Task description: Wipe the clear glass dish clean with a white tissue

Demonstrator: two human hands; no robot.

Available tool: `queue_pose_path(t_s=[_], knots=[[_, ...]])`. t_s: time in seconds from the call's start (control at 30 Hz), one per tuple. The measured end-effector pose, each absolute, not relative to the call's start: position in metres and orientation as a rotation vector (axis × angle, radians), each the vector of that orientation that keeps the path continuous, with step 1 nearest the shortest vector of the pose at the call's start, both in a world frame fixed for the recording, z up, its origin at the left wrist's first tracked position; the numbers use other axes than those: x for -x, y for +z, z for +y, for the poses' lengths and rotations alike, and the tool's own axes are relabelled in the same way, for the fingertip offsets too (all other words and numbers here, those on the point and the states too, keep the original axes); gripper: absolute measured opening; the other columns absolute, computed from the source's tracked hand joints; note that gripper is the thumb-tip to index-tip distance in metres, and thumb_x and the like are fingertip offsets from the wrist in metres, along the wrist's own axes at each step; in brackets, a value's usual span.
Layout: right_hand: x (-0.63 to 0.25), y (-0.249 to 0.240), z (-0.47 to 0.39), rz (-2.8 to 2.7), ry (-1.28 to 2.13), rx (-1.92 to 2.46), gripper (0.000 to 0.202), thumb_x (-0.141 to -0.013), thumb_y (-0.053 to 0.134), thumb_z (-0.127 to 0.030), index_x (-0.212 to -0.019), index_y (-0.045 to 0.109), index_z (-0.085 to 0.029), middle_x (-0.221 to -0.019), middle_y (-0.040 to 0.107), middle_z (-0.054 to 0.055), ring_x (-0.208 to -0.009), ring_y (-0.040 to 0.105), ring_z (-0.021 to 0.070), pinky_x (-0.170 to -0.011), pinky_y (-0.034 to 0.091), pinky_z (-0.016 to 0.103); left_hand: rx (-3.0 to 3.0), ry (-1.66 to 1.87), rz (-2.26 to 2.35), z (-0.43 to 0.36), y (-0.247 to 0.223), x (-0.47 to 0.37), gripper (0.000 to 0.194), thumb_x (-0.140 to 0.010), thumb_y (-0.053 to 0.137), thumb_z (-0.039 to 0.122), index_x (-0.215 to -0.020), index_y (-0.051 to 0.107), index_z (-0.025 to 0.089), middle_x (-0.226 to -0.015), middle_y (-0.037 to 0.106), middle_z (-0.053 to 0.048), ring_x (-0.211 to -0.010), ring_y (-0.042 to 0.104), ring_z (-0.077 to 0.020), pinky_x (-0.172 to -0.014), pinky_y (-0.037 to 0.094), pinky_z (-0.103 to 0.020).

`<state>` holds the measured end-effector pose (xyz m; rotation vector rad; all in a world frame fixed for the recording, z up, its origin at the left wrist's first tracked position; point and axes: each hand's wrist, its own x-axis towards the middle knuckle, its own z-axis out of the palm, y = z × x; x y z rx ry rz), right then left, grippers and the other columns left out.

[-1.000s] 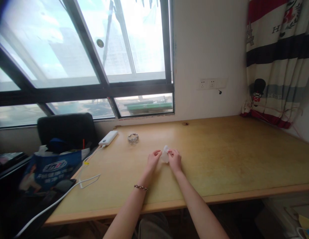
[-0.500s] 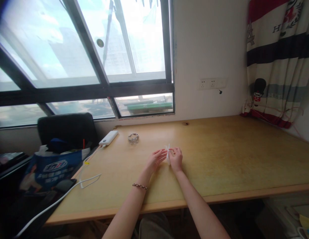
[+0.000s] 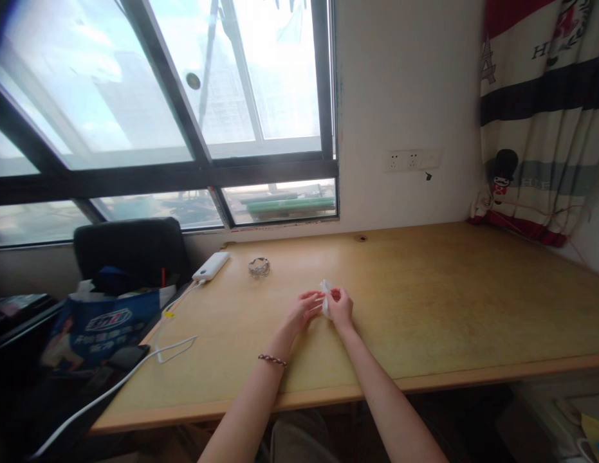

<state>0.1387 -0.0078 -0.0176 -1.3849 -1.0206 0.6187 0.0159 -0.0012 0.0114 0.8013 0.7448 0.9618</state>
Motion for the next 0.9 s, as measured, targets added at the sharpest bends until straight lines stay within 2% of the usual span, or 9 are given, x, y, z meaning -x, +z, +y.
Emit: queue_pose_path(t_s=[0.27,0.47,0.6,0.77,0.9], knots=[[-0.141,-0.016,-0.009,-0.972,0.697,1.274,0.022,-0.062,0.054,-0.033,-0.075,0.054,-0.015,-0.073,0.063,0.006,-0.066,0.059,0.0161,-0.062,0.046,0.027,-0.766,0.988,0.796,-0.001,0.011,-0.019,0.019,-0.067,0.061,0.016,-0.079,0.047,0.013,-0.084,0.06,-0.01,-0.075,0.06,-0.0146,-0.078,0.046,-0.033],[-0.138,-0.009,-0.012,-0.964,0.765,1.103,0.023,-0.063,0.055,-0.03,-0.081,0.053,-0.015,-0.078,0.061,0.007,-0.073,0.058,0.0163,-0.067,0.047,0.028,-0.884,0.94,0.871,-0.002,0.01,-0.024,0.033,-0.067,0.062,0.031,-0.092,0.05,0.013,-0.086,0.059,-0.009,-0.066,0.058,-0.0111,-0.071,0.047,-0.029],[-0.138,-0.01,-0.013,-0.956,0.794,1.05,0.024,-0.064,0.056,-0.03,-0.083,0.053,-0.015,-0.076,0.059,0.005,-0.071,0.057,0.015,-0.065,0.046,0.027,-0.951,0.966,0.938,0.001,0.007,-0.023,0.041,-0.066,0.061,0.035,-0.1,0.051,0.014,-0.092,0.06,-0.01,-0.069,0.058,-0.0134,-0.062,0.046,-0.026],[-0.143,-0.016,-0.008,-0.799,0.753,1.062,0.023,-0.063,0.058,-0.032,-0.079,0.055,-0.015,-0.076,0.06,0.004,-0.071,0.056,0.0149,-0.064,0.045,0.026,-0.876,1.065,0.968,0.009,0.0,-0.023,0.037,-0.061,0.064,0.036,-0.085,0.059,0.009,-0.079,0.063,-0.011,-0.063,0.058,-0.0154,-0.056,0.044,-0.025],[-0.148,-0.021,-0.004,-0.648,0.802,1.048,0.025,-0.061,0.059,-0.032,-0.079,0.056,-0.015,-0.077,0.061,0.004,-0.069,0.056,0.0151,-0.061,0.044,0.026,-0.79,1.155,0.91,0.012,-0.002,-0.023,0.031,-0.056,0.068,0.031,-0.075,0.061,0.007,-0.073,0.064,-0.012,-0.062,0.058,-0.0172,-0.059,0.045,-0.027]])
